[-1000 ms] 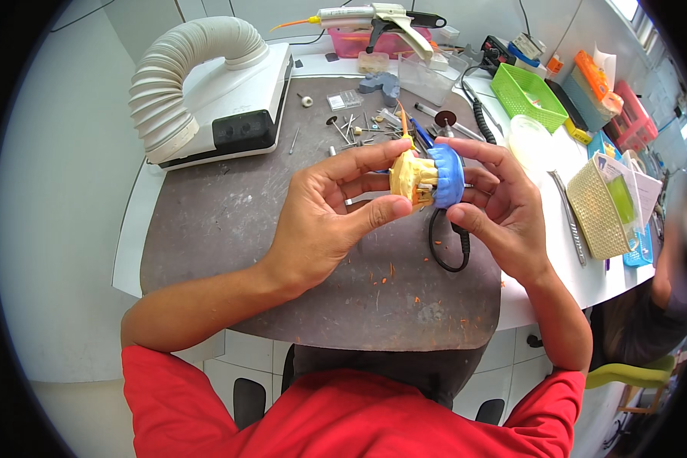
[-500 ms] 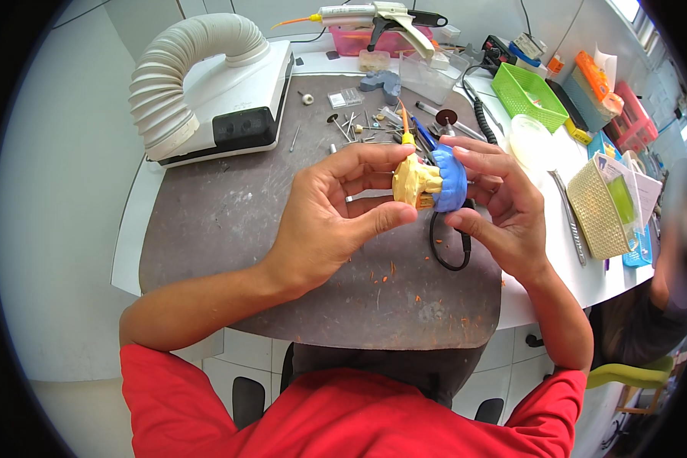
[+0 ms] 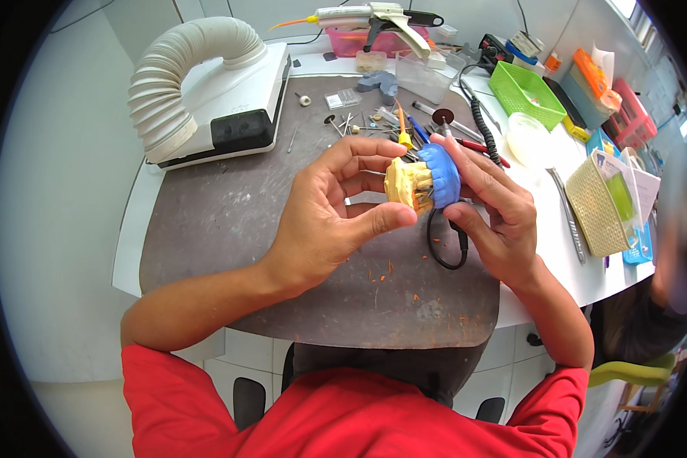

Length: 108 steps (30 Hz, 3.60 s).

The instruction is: The person assembles a dental prosthesis by placing small white components into a yellow mold and then attaching a blue base. They use a rotary tool with a grinding disc to trim and smooth the edges of the assembled unit.

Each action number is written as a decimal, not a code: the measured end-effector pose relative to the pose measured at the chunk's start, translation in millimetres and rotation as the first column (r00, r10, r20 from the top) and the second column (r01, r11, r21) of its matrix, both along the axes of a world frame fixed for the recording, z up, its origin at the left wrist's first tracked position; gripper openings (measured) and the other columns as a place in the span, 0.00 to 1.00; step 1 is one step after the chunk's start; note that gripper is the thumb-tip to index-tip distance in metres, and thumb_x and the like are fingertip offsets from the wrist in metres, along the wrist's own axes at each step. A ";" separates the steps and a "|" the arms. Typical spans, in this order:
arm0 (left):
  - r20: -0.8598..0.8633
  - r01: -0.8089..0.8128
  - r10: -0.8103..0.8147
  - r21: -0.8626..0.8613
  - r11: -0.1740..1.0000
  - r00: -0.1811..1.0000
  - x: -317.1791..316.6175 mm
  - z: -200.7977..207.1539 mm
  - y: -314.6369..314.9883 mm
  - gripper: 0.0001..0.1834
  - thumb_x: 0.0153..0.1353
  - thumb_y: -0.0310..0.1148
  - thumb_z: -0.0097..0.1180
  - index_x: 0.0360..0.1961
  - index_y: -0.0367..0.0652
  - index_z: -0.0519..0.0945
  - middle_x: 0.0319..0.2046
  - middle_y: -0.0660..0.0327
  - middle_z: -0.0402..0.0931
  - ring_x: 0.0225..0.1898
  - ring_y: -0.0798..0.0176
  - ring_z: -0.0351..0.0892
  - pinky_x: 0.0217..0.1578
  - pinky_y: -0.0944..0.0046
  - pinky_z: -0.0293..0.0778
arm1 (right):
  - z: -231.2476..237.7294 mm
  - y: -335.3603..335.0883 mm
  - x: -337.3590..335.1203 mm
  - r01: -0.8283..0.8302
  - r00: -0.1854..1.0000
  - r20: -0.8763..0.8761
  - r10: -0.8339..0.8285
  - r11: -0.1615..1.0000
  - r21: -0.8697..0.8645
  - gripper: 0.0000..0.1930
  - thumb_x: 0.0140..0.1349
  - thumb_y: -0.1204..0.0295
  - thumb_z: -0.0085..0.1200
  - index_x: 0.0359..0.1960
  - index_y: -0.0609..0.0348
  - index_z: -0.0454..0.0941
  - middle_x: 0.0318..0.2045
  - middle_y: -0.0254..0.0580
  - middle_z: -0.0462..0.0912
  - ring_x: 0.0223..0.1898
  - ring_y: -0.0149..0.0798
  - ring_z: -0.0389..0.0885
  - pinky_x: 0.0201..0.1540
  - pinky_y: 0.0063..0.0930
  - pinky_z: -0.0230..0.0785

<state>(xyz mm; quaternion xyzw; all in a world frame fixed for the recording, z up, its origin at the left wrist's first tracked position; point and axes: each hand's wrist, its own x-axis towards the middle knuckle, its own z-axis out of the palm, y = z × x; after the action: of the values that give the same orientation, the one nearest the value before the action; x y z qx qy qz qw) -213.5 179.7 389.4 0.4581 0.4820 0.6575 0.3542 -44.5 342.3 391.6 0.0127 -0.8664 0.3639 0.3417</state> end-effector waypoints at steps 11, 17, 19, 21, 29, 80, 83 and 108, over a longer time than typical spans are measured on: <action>-0.016 0.007 -0.006 0.061 0.998 1.000 6.5 -4.8 7.0 0.36 0.56 0.28 0.73 0.65 0.38 0.71 0.52 0.59 0.75 0.52 0.68 0.75 0.57 0.64 0.74 | -0.7 -7.1 -1.9 0.089 0.996 -0.033 -0.084 0.967 0.238 0.31 0.59 0.68 0.67 0.64 0.64 0.72 0.60 0.55 0.77 0.57 0.54 0.80 0.55 0.38 0.76; 0.129 0.046 -0.044 -0.011 0.999 0.991 12.9 -3.5 5.4 0.42 0.56 0.26 0.72 0.70 0.39 0.63 0.51 0.56 0.72 0.55 0.63 0.74 0.56 0.63 0.75 | -0.6 -9.2 -1.0 0.118 0.993 -0.045 -0.110 0.940 0.321 0.40 0.50 0.65 0.73 0.65 0.63 0.69 0.56 0.56 0.80 0.52 0.54 0.83 0.51 0.40 0.77; 0.174 0.052 -0.045 -0.033 0.998 0.984 15.8 -2.3 4.6 0.44 0.56 0.26 0.72 0.71 0.39 0.59 0.51 0.55 0.72 0.55 0.62 0.75 0.56 0.63 0.76 | -2.7 -9.2 -1.3 0.128 0.992 -0.040 -0.122 0.940 0.316 0.40 0.49 0.67 0.73 0.65 0.62 0.70 0.54 0.55 0.81 0.51 0.53 0.83 0.51 0.40 0.77; 0.188 0.045 -0.040 -0.023 0.999 0.981 15.5 -7.3 5.7 0.44 0.57 0.25 0.71 0.70 0.39 0.59 0.52 0.54 0.71 0.56 0.62 0.75 0.57 0.63 0.76 | -1.9 -10.4 -1.4 0.133 0.991 -0.017 -0.134 0.944 0.302 0.40 0.47 0.69 0.72 0.64 0.62 0.70 0.53 0.55 0.82 0.50 0.53 0.84 0.50 0.40 0.78; 0.171 0.047 -0.035 -0.068 0.997 0.985 11.5 -3.8 3.4 0.41 0.57 0.24 0.70 0.68 0.39 0.60 0.53 0.53 0.70 0.55 0.61 0.76 0.55 0.64 0.77 | 5.0 -9.1 -13.0 0.088 0.995 0.020 -0.099 0.945 0.314 0.36 0.45 0.70 0.70 0.60 0.62 0.74 0.46 0.55 0.85 0.44 0.54 0.85 0.48 0.41 0.78; 0.280 0.202 -0.148 -0.176 0.963 0.948 -44.2 -15.5 -4.0 0.29 0.57 0.21 0.69 0.58 0.36 0.68 0.51 0.54 0.78 0.54 0.64 0.79 0.58 0.64 0.76 | 11.6 -20.2 -55.8 0.141 0.988 -0.020 -0.151 0.854 0.501 0.38 0.39 0.76 0.69 0.59 0.65 0.75 0.52 0.48 0.84 0.48 0.48 0.86 0.49 0.36 0.79; 0.258 0.180 -0.131 -0.177 0.968 0.957 -44.9 -17.8 -4.9 0.27 0.58 0.22 0.69 0.56 0.36 0.70 0.51 0.56 0.78 0.54 0.66 0.79 0.57 0.65 0.77 | 9.9 -20.3 -56.2 0.128 0.989 -0.001 -0.146 0.867 0.482 0.39 0.39 0.76 0.71 0.59 0.65 0.74 0.52 0.49 0.84 0.49 0.48 0.85 0.49 0.36 0.79; -0.284 0.043 0.039 0.278 0.960 0.958 -46.9 -20.7 -9.1 0.28 0.54 0.08 0.58 0.51 0.43 0.63 0.54 0.51 0.66 0.57 0.60 0.74 0.57 0.62 0.76 | 24.8 -16.2 -31.8 -0.035 0.914 0.387 -0.122 0.927 0.373 0.28 0.52 0.78 0.62 0.58 0.56 0.76 0.51 0.45 0.81 0.49 0.51 0.80 0.51 0.41 0.75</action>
<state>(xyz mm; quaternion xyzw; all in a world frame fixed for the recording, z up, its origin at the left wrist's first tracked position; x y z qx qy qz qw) -260.3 170.6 368.7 0.5948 0.4294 0.6456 0.2124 -76.3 326.1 416.3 -0.0178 -0.9712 0.1799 0.1550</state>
